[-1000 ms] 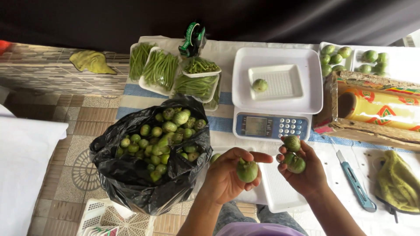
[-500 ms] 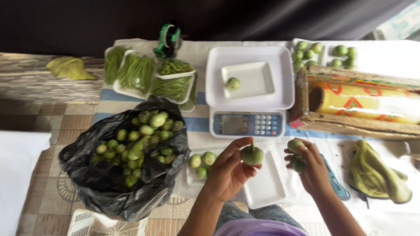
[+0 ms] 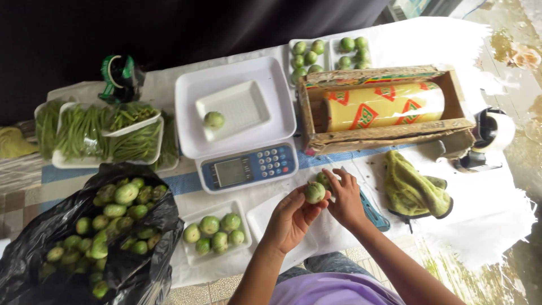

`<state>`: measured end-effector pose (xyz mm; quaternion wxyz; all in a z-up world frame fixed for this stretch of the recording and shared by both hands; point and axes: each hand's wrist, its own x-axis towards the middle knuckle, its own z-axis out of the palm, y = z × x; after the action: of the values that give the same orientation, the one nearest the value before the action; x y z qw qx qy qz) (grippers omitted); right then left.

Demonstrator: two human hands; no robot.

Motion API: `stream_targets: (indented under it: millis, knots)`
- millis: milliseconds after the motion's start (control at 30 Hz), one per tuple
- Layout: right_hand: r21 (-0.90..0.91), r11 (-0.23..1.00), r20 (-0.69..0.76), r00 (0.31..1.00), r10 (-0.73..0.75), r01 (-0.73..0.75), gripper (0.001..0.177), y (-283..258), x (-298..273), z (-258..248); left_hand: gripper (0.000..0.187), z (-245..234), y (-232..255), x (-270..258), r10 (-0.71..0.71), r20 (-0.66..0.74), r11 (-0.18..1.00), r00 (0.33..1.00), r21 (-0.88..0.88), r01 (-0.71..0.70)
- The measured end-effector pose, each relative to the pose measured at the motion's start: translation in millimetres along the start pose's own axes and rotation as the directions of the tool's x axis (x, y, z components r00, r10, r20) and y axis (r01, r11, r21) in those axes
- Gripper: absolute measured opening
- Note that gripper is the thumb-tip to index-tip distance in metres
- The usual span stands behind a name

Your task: Sorting and trimming small green vegetables before placing them on trays for packaging.

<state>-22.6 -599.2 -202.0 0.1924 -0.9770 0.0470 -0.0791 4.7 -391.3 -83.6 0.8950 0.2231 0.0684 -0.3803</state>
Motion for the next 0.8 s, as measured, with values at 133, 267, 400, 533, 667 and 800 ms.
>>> stream_targets:
  millis: [133,267,400,533,667,800]
  knots:
    - [0.168,0.984,-0.216,0.971,0.103,-0.067,0.078,46.1,-9.6,-55.8,0.046,4.4,-12.4,12.9,-0.081,0.007,0.99,0.997,-0.113,0.081]
    - [-0.105,0.82,-0.032,0.826,0.563,-0.563,0.098,98.8,-11.4,-114.3,0.041,19.1,-20.5,25.8,-0.135,0.054,0.98,0.989,-0.14,0.141]
    - [-0.207,0.832,0.071,0.84,0.537,-0.515,0.058,155.5,-30.4,-96.9,0.047,30.7,-37.8,43.5,-0.17,0.067,0.984,0.983,0.075,0.165]
    - [0.307,0.926,-0.3,0.901,0.313,-0.22,0.02,123.8,-37.1,-123.2,0.056,23.0,-74.5,74.8,-0.083,0.035,0.919,0.996,0.39,0.063]
    - [0.731,0.666,-0.383,0.897,0.221,0.148,0.018,70.4,-38.1,-142.2,0.043,18.2,-122.7,111.6,0.152,-0.06,0.744,0.987,0.664,-0.074]
    - [0.821,0.555,-0.292,0.935,0.202,0.136,0.025,48.2,-41.1,-131.2,0.027,44.6,-147.3,125.7,0.259,-0.159,0.551,0.953,0.835,-0.01]
